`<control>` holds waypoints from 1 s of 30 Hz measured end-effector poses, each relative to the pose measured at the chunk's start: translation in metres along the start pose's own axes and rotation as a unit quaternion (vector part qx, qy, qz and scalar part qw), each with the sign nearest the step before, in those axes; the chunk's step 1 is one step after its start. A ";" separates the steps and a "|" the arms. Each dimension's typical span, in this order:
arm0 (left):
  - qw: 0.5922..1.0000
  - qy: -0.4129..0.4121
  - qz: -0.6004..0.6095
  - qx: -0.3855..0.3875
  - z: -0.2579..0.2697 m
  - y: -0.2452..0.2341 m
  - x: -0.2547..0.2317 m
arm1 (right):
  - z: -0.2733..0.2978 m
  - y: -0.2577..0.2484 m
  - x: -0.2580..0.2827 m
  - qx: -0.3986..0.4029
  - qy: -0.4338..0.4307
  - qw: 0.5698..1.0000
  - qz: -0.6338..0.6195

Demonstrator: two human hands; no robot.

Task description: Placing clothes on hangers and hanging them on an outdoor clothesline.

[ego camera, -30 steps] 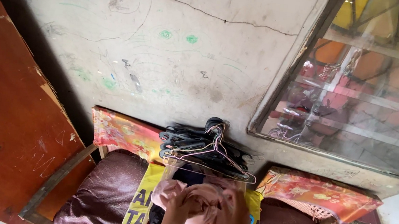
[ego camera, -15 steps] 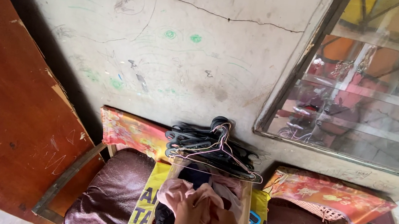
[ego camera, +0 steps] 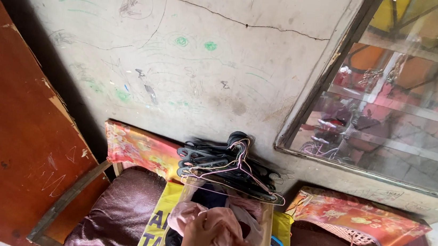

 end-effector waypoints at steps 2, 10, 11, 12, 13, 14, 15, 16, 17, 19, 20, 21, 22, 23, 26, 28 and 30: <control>0.998 -0.033 0.060 -0.015 -0.026 0.017 0.040 | 0.157 0.005 0.104 0.108 -0.075 0.968 -0.212; 0.959 0.044 0.281 -0.020 -0.022 -0.027 0.012 | 0.149 -0.108 0.098 0.056 -0.326 0.874 -0.356; 0.948 0.063 0.310 -0.030 -0.020 -0.034 0.004 | 0.160 -0.113 0.106 0.035 -0.360 0.871 -0.333; 0.937 0.081 0.338 -0.039 -0.018 -0.042 -0.003 | 0.172 -0.116 0.113 0.015 -0.394 0.865 -0.310; 0.937 0.082 0.338 -0.040 -0.009 -0.059 -0.019 | 0.183 -0.117 0.124 0.016 -0.395 0.865 -0.310; 0.952 0.102 0.283 -0.062 0.003 -0.075 -0.034 | 0.195 -0.116 0.131 -0.001 -0.391 0.874 -0.289; 0.963 0.122 0.227 -0.083 0.014 -0.091 -0.050 | 0.207 -0.116 0.138 -0.017 -0.386 0.883 -0.268; 0.963 0.120 0.226 -0.083 0.024 -0.105 -0.062 | 0.217 -0.113 0.146 -0.016 -0.384 0.883 -0.269; 0.951 0.224 0.176 -0.118 0.036 -0.122 -0.081 | 0.227 -0.111 0.153 -0.046 -0.382 0.885 -0.263; 0.927 0.322 0.123 -0.148 0.054 -0.140 -0.108 | 0.232 -0.107 0.156 -0.075 -0.376 0.887 -0.258; 0.901 0.396 0.104 -0.145 0.060 -0.143 -0.122 | 0.227 -0.104 0.155 -0.045 -0.394 0.876 -0.274; 0.868 0.468 0.085 -0.140 0.066 -0.145 -0.136 | 0.223 -0.101 0.154 -0.016 -0.412 0.864 -0.290; 0.867 0.470 0.084 -0.141 0.042 -0.123 -0.114 | 0.217 -0.102 0.149 -0.016 -0.414 0.863 -0.291; 0.872 0.467 0.034 -0.141 0.018 -0.100 -0.094 | 0.212 -0.105 0.144 -0.068 -0.418 0.871 -0.248; 0.934 0.346 -0.069 -0.058 -0.018 -0.052 -0.037 | 0.196 -0.120 0.121 -0.147 -0.388 0.891 -0.184; 0.967 0.221 -0.121 0.032 -0.028 -0.023 -0.005 | 0.181 -0.125 0.108 -0.174 -0.350 0.905 -0.166; 0.945 0.290 -0.142 -0.051 -0.026 0.002 0.013 | 0.170 -0.123 0.098 -0.202 -0.417 0.880 -0.101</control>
Point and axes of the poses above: each hand's wrist, its own z-axis away from the middle knuckle, its own y-axis out of the palm, x = y × z, the point moved 3 cm from there along -z, towards the middle knuckle, and after that the axes turned 3 degrees about -y, right-handed, at the moved point
